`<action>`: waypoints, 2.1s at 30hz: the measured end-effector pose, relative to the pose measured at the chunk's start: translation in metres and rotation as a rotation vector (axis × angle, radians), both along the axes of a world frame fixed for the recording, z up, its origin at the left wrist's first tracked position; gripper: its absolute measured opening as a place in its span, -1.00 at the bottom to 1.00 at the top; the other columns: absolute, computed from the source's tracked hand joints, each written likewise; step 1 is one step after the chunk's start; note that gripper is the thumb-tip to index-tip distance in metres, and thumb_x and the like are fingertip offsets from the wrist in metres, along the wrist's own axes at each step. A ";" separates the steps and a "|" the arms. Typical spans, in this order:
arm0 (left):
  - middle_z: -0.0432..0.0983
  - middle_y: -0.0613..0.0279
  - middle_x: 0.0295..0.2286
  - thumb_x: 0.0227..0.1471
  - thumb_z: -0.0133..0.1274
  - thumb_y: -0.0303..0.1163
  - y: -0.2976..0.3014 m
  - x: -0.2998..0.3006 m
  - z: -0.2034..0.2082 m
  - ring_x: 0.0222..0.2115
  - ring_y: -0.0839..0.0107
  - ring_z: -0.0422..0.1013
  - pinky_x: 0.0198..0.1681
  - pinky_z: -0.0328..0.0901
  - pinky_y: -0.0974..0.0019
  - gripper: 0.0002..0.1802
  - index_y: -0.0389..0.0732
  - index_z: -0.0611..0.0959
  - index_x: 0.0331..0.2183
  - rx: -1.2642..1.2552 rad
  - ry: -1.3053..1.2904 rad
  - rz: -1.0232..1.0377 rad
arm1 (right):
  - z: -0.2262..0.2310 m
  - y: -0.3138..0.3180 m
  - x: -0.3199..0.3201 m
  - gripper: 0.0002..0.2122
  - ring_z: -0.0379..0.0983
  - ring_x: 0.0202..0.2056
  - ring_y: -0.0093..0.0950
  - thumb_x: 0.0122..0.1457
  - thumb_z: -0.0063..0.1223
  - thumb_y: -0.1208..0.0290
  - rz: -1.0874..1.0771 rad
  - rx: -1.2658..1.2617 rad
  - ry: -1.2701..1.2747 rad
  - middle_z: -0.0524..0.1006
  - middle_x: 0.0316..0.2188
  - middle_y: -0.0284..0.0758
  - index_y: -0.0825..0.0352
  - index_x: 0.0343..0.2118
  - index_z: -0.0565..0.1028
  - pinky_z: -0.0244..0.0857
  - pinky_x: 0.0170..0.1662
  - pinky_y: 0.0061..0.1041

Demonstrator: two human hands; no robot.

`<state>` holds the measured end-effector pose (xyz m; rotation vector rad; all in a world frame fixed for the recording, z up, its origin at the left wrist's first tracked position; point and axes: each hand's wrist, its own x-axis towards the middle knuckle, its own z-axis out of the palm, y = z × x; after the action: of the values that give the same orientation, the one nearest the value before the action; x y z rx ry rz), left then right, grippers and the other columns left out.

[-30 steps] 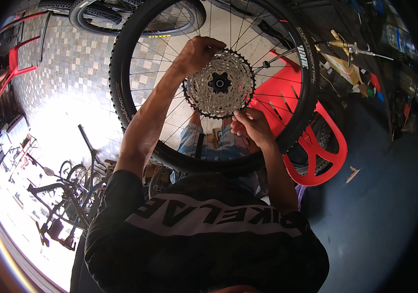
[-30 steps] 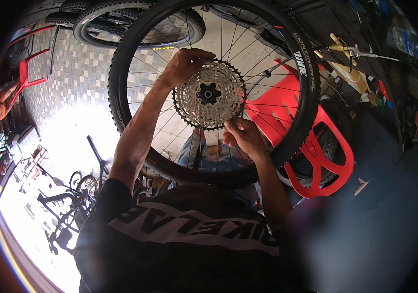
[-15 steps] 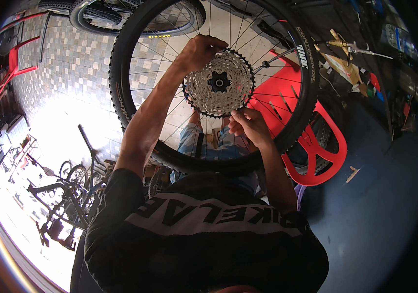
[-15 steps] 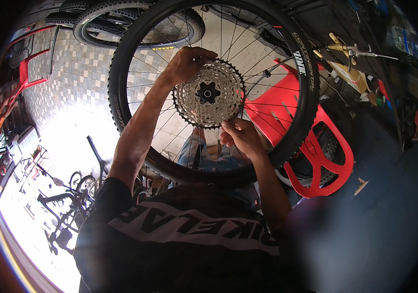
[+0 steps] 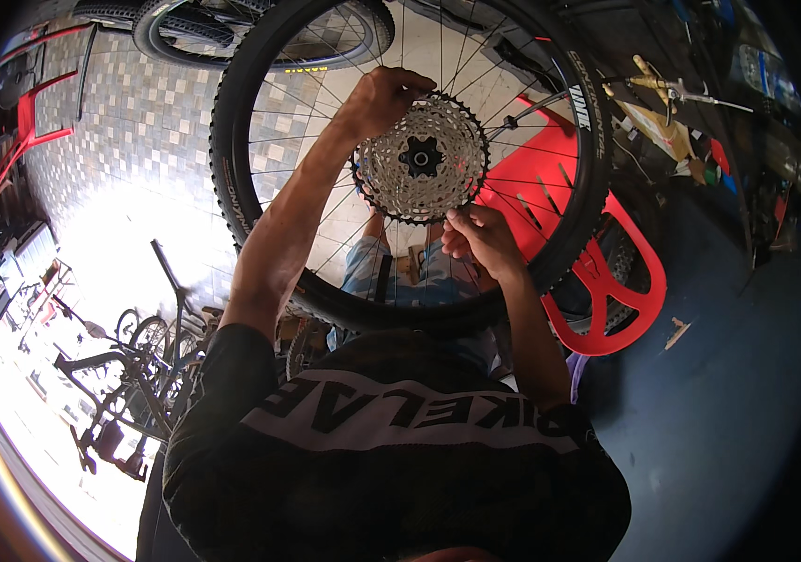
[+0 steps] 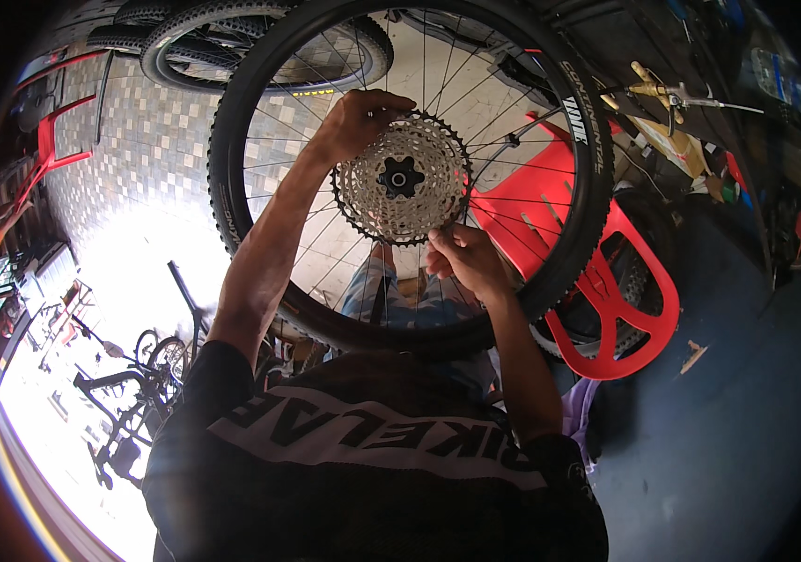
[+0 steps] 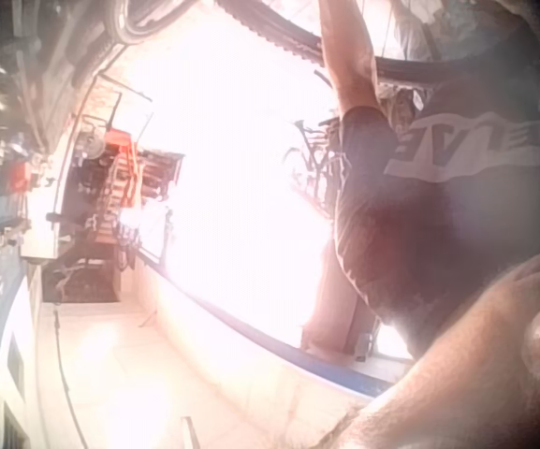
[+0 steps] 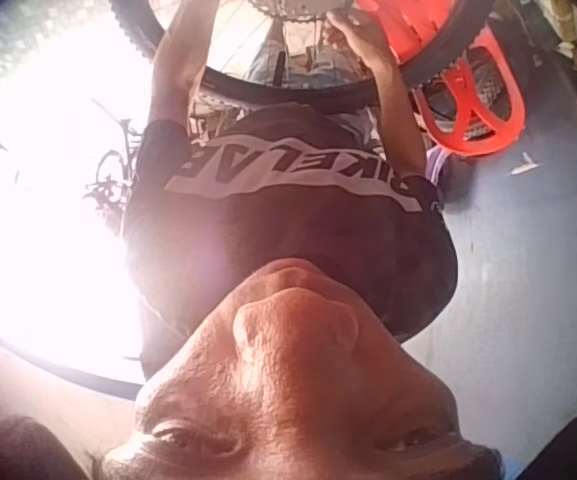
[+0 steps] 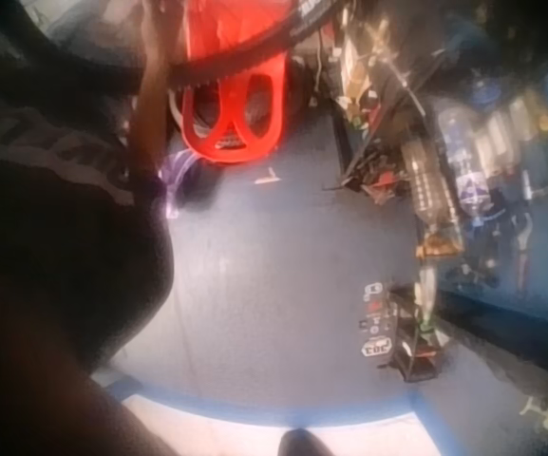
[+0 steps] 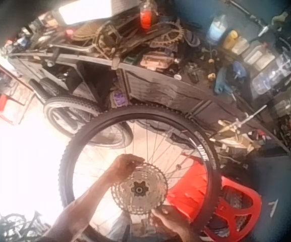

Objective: The person assembles a bicycle wheel by attaching a cassette to the rear hub. They place the cassette onto the hub, then insert and tighten multiple spacers and a lockring using a wrench. The wheel remains held in hand throughout the process.

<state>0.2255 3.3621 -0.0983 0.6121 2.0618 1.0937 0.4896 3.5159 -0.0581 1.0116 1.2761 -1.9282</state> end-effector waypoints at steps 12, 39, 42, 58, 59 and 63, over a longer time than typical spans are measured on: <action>0.73 -0.01 -0.23 0.21 0.10 -0.53 0.007 0.001 -0.001 -0.21 0.18 0.68 -0.11 0.51 0.19 -0.73 -0.14 0.81 -0.12 0.052 0.049 -0.002 | 0.000 -0.007 0.002 -0.68 0.62 -0.48 -0.56 0.41 0.12 0.16 0.039 0.011 -0.002 0.64 -0.45 -0.35 0.39 -0.25 0.60 0.47 -0.44 -0.59; 0.54 -0.02 0.04 -0.06 0.45 -0.14 -0.069 0.073 0.041 0.10 -0.06 0.41 0.20 0.22 -0.07 -0.27 -0.19 0.58 0.11 0.062 0.378 0.023 | 0.037 0.080 -0.027 -0.70 0.57 -0.44 -0.51 0.28 0.27 0.15 0.198 0.713 0.413 0.61 -0.47 -0.33 0.34 -0.25 0.58 0.42 -0.32 -0.47; 0.57 0.00 -0.01 -0.02 0.42 -0.24 -0.065 0.080 0.051 0.05 -0.03 0.43 0.16 0.27 -0.02 -0.39 -0.22 0.61 0.06 0.089 0.424 0.132 | 0.090 0.126 -0.075 -0.78 0.36 -0.50 -0.76 0.34 0.24 0.23 0.168 0.936 0.567 0.52 -0.55 -0.52 0.31 -0.23 0.61 0.29 -0.41 -0.61; 0.62 0.02 -0.13 0.05 0.31 -0.53 -0.055 0.100 0.095 -0.06 0.01 0.50 0.04 0.38 0.05 -0.62 -0.26 0.64 -0.06 0.010 0.470 0.361 | 0.150 0.461 -0.336 -0.73 0.58 0.04 -0.21 0.27 0.10 0.27 0.204 1.804 0.422 0.66 -0.05 -0.18 0.19 -0.03 0.64 0.46 0.08 -0.25; 0.62 0.02 -0.13 0.06 0.30 -0.53 -0.054 0.105 0.095 -0.07 0.02 0.51 0.04 0.38 0.06 -0.66 -0.26 0.66 -0.09 -0.001 0.440 0.387 | 0.140 0.470 -0.348 -0.72 0.58 0.05 -0.21 0.26 0.11 0.27 0.253 1.794 0.396 0.65 -0.03 -0.18 0.18 -0.02 0.63 0.45 0.09 -0.25; 0.63 0.02 -0.15 0.06 0.27 -0.55 -0.047 0.120 0.096 -0.09 0.04 0.52 0.01 0.40 0.09 -0.70 -0.26 0.67 -0.12 -0.025 0.410 0.423 | 0.124 0.478 -0.378 -0.68 0.55 0.08 -0.20 0.24 0.15 0.24 0.397 1.720 0.382 0.63 0.02 -0.21 0.13 0.04 0.61 0.43 0.12 -0.24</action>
<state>0.3454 3.3155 -0.0025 0.4200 2.6414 1.2511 0.1113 3.9937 0.0663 0.8440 3.1160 -0.3307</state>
